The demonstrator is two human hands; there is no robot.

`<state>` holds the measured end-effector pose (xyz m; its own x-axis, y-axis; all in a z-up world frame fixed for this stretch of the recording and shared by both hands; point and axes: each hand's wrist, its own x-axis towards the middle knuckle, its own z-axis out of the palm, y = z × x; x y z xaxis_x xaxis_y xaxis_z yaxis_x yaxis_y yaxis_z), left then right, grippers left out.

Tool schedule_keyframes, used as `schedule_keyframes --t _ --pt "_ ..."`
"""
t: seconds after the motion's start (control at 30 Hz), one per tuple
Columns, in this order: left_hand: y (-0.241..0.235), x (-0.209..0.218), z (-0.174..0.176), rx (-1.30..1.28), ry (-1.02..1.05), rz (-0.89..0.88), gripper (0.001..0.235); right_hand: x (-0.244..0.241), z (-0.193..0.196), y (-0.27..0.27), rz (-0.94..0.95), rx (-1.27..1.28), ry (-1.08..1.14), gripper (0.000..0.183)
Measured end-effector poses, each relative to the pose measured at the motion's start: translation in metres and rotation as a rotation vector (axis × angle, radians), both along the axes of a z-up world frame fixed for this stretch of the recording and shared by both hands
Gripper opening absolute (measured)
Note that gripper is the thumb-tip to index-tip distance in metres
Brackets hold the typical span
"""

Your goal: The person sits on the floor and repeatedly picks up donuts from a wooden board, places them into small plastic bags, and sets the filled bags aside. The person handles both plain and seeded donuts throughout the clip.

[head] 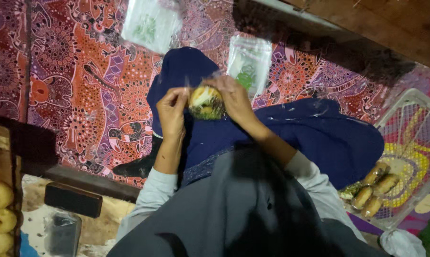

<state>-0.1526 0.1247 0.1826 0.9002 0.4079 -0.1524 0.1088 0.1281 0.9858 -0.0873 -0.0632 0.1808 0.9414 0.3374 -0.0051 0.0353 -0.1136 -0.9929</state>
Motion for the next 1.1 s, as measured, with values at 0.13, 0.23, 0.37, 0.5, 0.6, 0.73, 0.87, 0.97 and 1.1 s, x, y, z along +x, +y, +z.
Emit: schedule_keyframes --t 0.13,0.23,0.37,0.5,0.6,0.73,0.87,0.97,1.1 --pt "-0.012 0.005 0.023 -0.070 -0.149 0.163 0.016 0.007 0.020 0.009 -0.269 -0.078 -0.233 0.019" --pt "-0.019 0.001 0.033 0.094 -0.150 0.162 0.021 0.005 0.014 0.007 -0.215 -0.061 -0.350 0.021" --pt "-0.017 -0.009 0.021 0.565 0.007 0.101 0.024 -0.009 -0.034 -0.005 -0.140 -0.237 -0.054 0.027" --pt "-0.026 -0.021 -0.004 0.699 0.028 -0.021 0.011 -0.029 -0.105 -0.026 -0.167 -0.023 0.156 0.018" --pt "-0.059 0.017 -0.030 0.628 -0.025 -0.173 0.004 0.003 -0.149 -0.056 -0.345 0.151 0.508 0.037" --pt "-0.115 0.106 -0.099 0.766 -0.292 -0.414 0.022 0.042 -0.185 -0.130 -0.563 -0.117 0.172 0.027" --pt "-0.126 0.147 -0.172 0.976 -0.263 -0.626 0.033 0.048 -0.184 -0.193 -0.679 -0.520 0.271 0.032" --pt "-0.127 0.154 -0.198 1.153 -0.051 -0.749 0.024 0.054 -0.170 -0.198 -0.570 -0.848 -0.221 0.040" --pt "-0.125 0.138 -0.173 1.174 0.080 -0.849 0.013 0.069 -0.152 -0.155 -0.451 -0.652 -0.195 0.053"
